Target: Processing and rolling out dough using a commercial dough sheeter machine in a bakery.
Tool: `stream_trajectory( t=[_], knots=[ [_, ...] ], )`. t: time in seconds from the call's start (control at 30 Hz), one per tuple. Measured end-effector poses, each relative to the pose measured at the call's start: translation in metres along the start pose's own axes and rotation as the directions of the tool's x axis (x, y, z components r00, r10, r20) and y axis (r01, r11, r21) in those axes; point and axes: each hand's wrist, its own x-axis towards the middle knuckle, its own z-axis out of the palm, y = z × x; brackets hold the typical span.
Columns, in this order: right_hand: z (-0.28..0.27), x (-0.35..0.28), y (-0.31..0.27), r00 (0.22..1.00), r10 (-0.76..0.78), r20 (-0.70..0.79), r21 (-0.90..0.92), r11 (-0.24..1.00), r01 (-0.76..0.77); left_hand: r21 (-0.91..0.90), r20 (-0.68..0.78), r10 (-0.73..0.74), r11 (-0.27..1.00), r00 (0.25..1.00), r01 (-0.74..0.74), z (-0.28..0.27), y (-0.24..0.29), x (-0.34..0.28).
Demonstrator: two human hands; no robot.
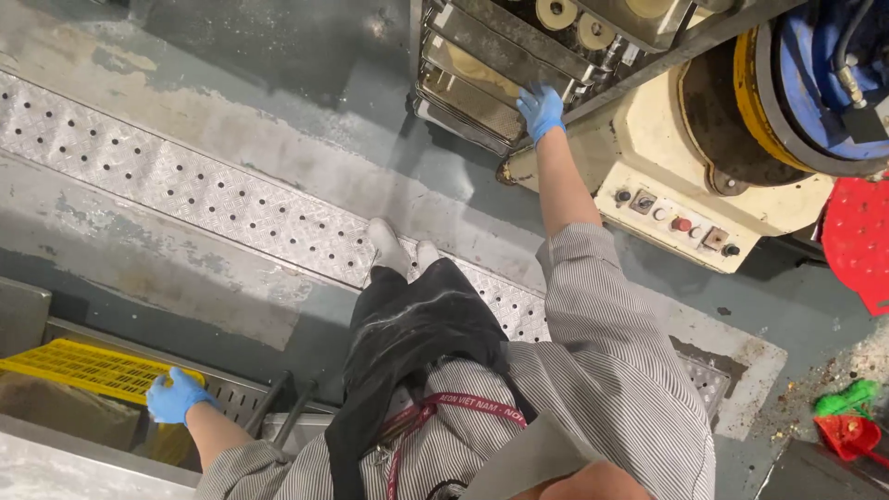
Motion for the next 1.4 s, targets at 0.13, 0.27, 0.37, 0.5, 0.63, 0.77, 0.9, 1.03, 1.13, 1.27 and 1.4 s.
stream_trajectory(
  t=[0.13,0.27,0.37,0.5,0.63,0.77,0.9,1.03,1.13,1.27,1.4],
  knots=[
    [-0.02,0.076,0.006,0.998,0.007,-0.068,0.343,0.939,0.017,-0.012,0.179,-0.091,0.995,0.98,0.094,0.004,0.012,-0.004],
    [-0.013,0.11,-0.004,0.981,0.179,-0.081,0.437,0.89,-0.127,0.082,0.255,-0.125,0.991,0.959,0.107,0.012,0.024,0.008],
    [0.049,0.029,-0.009,0.97,0.206,-0.128,-0.286,0.929,-0.236,0.079,0.301,-0.147,0.988,0.942,0.129,0.03,0.013,0.019],
    [0.046,0.03,0.036,0.834,0.354,-0.423,-0.169,0.874,-0.457,0.141,0.392,-0.233,0.971,0.89,0.193,0.05,0.019,0.028],
    [-0.035,0.124,0.079,0.955,0.159,-0.25,0.444,0.895,-0.032,0.234,0.494,-0.206,0.967,0.845,0.099,0.072,0.038,0.033],
    [-0.05,0.133,0.102,0.927,0.062,-0.37,0.32,0.945,0.065,0.118,0.594,-0.028,0.992,0.804,-0.053,0.095,0.064,0.05],
    [-0.086,0.077,0.183,0.998,-0.059,0.031,0.369,0.928,0.044,-0.097,0.598,0.19,0.981,0.779,-0.165,0.126,0.112,0.071],
    [-0.061,-0.062,0.258,0.951,0.093,-0.294,0.484,0.873,0.064,-0.13,0.529,0.31,0.949,0.79,-0.286,0.164,0.16,0.081],
    [-0.09,-0.144,0.336,0.959,-0.01,-0.283,0.288,0.953,0.095,-0.221,0.506,0.413,0.911,0.757,-0.349,0.174,0.198,0.075],
    [-0.039,-0.238,0.322,0.879,0.098,-0.466,0.207,0.978,0.0,-0.274,0.568,0.417,0.909,0.709,-0.315,0.205,0.224,0.067],
    [0.057,-0.28,0.215,0.889,-0.041,-0.455,-0.226,0.972,-0.071,-0.29,0.616,0.401,0.916,0.678,-0.278,0.213,0.225,0.066]
  ],
)
